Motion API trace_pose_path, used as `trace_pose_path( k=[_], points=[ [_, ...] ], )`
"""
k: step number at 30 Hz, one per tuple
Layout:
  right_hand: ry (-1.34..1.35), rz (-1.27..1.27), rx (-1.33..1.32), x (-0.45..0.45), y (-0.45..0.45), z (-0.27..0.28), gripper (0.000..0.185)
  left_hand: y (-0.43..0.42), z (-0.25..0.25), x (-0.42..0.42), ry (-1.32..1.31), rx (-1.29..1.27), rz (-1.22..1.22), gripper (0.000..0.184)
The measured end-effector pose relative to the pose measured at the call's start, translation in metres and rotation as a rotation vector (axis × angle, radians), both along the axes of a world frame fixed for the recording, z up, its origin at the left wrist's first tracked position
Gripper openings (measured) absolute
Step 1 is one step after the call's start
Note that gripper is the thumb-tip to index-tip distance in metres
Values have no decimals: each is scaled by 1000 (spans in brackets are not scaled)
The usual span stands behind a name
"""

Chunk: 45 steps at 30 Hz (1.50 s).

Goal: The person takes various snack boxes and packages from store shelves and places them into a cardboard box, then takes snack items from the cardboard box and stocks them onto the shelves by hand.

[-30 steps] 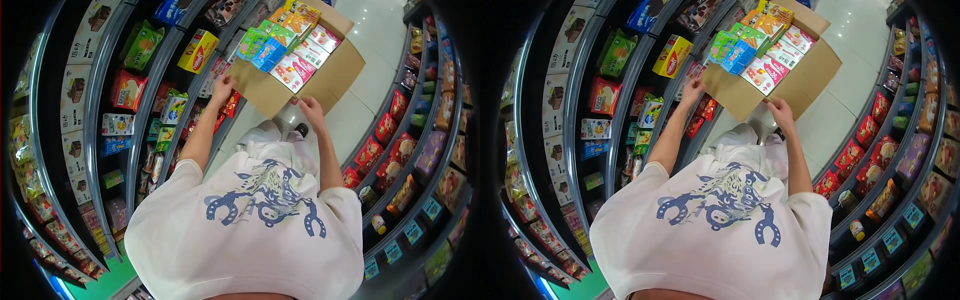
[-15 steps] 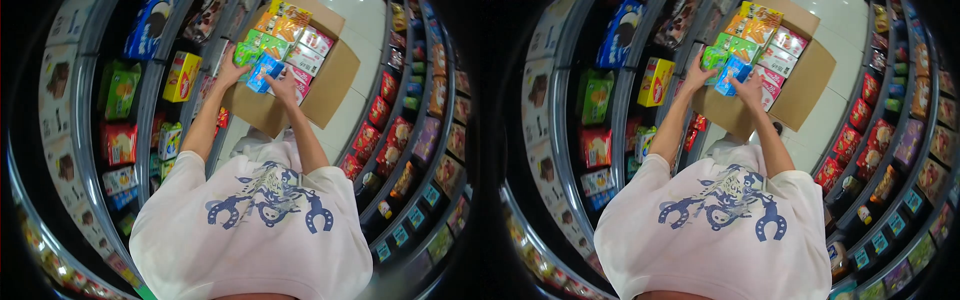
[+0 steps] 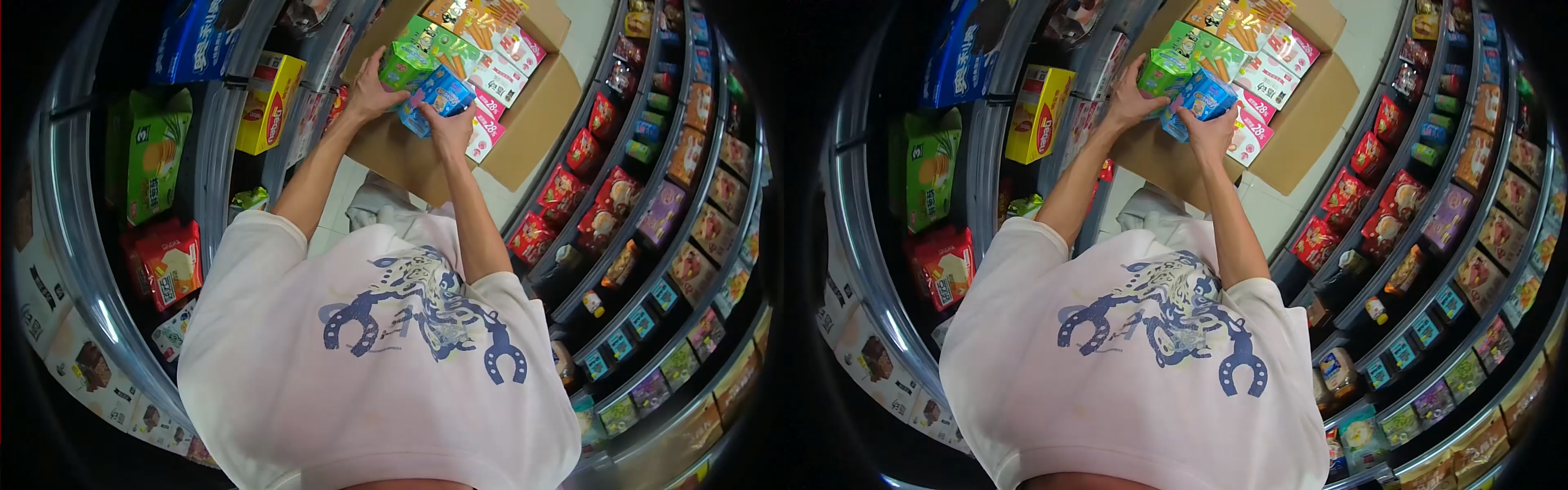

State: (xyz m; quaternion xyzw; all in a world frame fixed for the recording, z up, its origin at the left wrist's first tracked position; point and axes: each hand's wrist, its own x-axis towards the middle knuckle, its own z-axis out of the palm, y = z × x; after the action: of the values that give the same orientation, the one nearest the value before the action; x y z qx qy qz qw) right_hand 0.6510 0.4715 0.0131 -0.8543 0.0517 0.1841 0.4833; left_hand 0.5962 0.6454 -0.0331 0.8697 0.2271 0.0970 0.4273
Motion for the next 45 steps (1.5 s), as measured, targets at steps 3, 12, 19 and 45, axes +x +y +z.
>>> trace_pose_path(
  k=[3, 12, 19, 45],
  points=[
    [48, 40, 199, 0, -5, -18, 80, -4, 5, -4, -33, -44, 35, 102],
    [51, 225, 458, -1, -33, -8, 72, -30, 43, -27, -151, -99, 134, 99],
    [16, 271, 395, 9, -166, 13, 65, -132, 74, -59, -115, -59, 119, 95],
    [534, 552, -95, -68, -569, -160, 52, -466, -38, -464, 498, -278, 691, 102]
  ],
)
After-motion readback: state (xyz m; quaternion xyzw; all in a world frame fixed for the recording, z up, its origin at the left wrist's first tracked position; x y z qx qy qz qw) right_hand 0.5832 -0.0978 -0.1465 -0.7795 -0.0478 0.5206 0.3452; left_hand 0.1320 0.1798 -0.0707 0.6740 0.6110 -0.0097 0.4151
